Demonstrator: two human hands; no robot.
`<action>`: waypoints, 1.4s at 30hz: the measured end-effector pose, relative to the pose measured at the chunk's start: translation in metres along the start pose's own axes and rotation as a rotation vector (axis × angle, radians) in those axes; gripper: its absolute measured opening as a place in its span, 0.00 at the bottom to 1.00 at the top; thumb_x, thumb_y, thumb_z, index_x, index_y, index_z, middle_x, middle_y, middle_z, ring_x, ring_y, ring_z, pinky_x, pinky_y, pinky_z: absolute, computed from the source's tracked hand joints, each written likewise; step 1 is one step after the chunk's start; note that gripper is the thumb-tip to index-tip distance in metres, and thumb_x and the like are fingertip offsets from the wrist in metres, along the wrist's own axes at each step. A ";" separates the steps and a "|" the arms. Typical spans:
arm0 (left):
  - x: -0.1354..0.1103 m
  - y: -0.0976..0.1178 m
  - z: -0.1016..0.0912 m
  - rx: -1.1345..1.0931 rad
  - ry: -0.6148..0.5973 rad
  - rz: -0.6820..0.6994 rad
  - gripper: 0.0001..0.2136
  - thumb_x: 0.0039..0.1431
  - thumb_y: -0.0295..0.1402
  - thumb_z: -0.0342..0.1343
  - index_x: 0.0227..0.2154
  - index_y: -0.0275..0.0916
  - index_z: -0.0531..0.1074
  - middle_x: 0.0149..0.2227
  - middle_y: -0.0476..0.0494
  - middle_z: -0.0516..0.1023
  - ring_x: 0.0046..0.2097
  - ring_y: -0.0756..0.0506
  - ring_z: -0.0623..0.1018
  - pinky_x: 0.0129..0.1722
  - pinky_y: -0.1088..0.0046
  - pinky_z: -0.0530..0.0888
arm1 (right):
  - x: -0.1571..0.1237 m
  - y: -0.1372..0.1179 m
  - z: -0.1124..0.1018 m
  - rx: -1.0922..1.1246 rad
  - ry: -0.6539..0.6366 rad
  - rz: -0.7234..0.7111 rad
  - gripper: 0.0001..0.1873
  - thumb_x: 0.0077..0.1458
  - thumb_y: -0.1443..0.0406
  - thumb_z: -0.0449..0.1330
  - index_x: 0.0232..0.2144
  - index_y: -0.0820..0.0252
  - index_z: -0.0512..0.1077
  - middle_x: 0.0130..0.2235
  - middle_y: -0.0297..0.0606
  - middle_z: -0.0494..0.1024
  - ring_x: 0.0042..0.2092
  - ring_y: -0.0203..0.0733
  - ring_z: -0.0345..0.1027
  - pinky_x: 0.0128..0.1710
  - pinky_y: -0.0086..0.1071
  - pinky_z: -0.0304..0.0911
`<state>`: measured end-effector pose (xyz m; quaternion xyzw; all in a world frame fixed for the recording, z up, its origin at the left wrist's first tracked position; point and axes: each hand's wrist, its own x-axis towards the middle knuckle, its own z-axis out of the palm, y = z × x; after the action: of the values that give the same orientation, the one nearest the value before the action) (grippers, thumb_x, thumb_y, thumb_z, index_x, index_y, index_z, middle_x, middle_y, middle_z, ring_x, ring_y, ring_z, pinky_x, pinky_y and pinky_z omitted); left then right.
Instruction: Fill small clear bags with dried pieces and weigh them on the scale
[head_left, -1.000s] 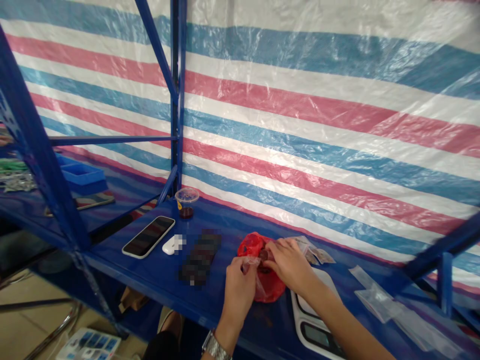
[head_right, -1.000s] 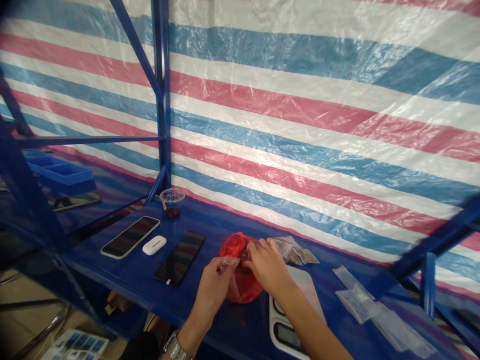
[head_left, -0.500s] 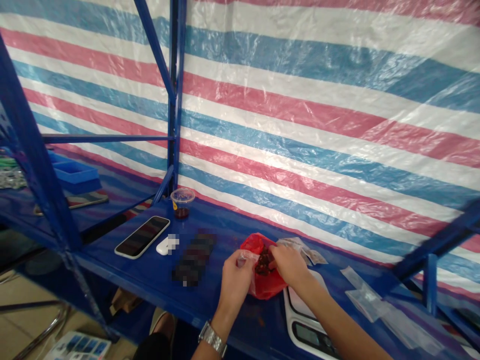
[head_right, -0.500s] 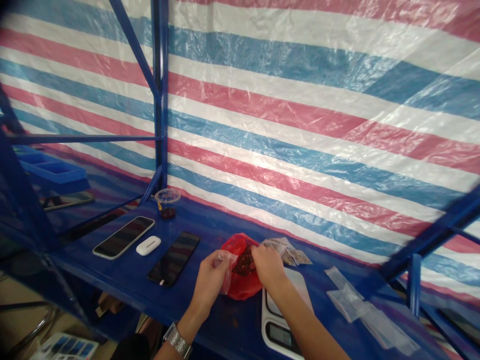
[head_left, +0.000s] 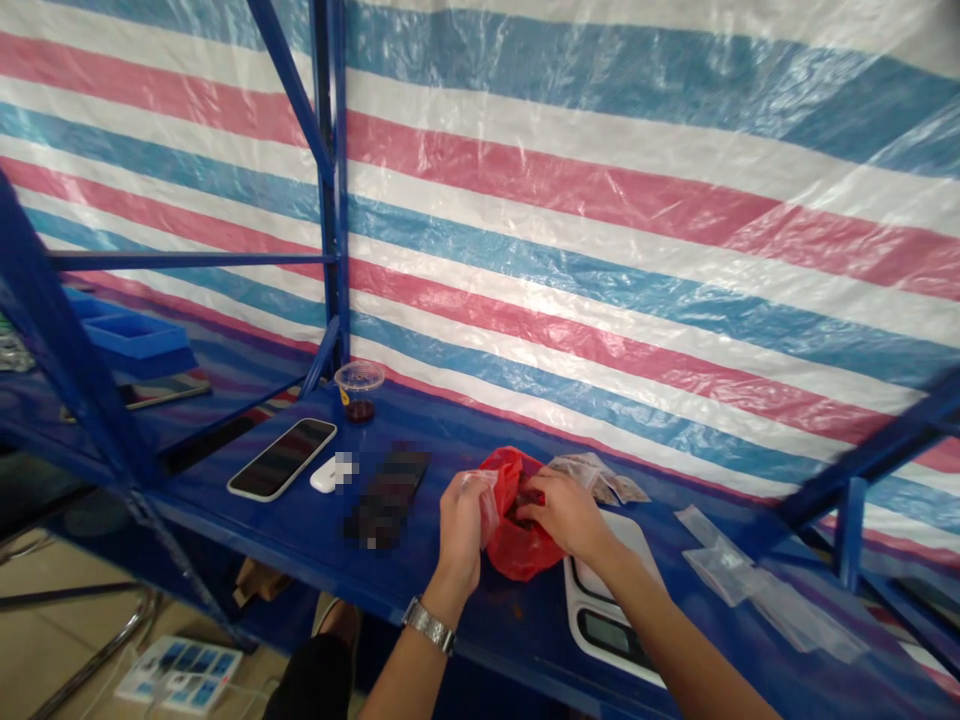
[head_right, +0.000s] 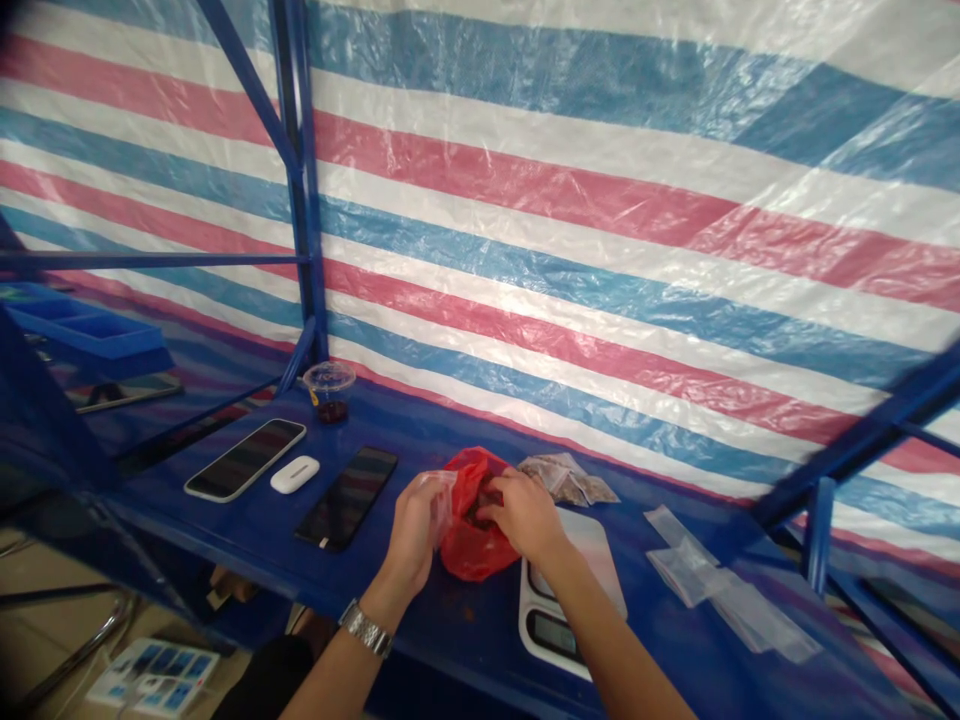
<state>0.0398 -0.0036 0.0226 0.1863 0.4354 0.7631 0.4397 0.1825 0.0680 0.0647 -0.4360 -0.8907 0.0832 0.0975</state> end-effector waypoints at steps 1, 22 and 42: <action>0.001 0.001 0.000 -0.015 0.011 -0.018 0.10 0.48 0.36 0.59 0.30 0.34 0.79 0.31 0.45 0.80 0.34 0.47 0.77 0.39 0.70 0.72 | 0.000 -0.001 0.002 0.034 0.003 0.012 0.09 0.58 0.61 0.65 0.39 0.56 0.83 0.45 0.40 0.82 0.47 0.46 0.75 0.49 0.35 0.62; -0.021 0.026 -0.021 1.070 -0.252 0.746 0.19 0.70 0.29 0.50 0.60 0.45 0.71 0.56 0.39 0.78 0.59 0.38 0.72 0.61 0.53 0.70 | -0.034 -0.008 -0.018 0.818 0.301 0.106 0.20 0.54 0.52 0.65 0.45 0.55 0.83 0.48 0.42 0.85 0.50 0.53 0.78 0.54 0.45 0.71; -0.024 0.005 -0.015 1.149 -0.464 0.604 0.21 0.70 0.32 0.53 0.64 0.39 0.65 0.61 0.35 0.74 0.61 0.35 0.70 0.62 0.49 0.69 | -0.045 -0.016 -0.012 0.627 0.277 -0.181 0.21 0.65 0.68 0.53 0.52 0.50 0.81 0.55 0.42 0.78 0.57 0.46 0.72 0.61 0.41 0.64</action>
<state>0.0402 -0.0325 0.0205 0.6614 0.5946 0.4408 0.1210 0.2002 0.0231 0.0755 -0.3112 -0.8354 0.2836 0.3534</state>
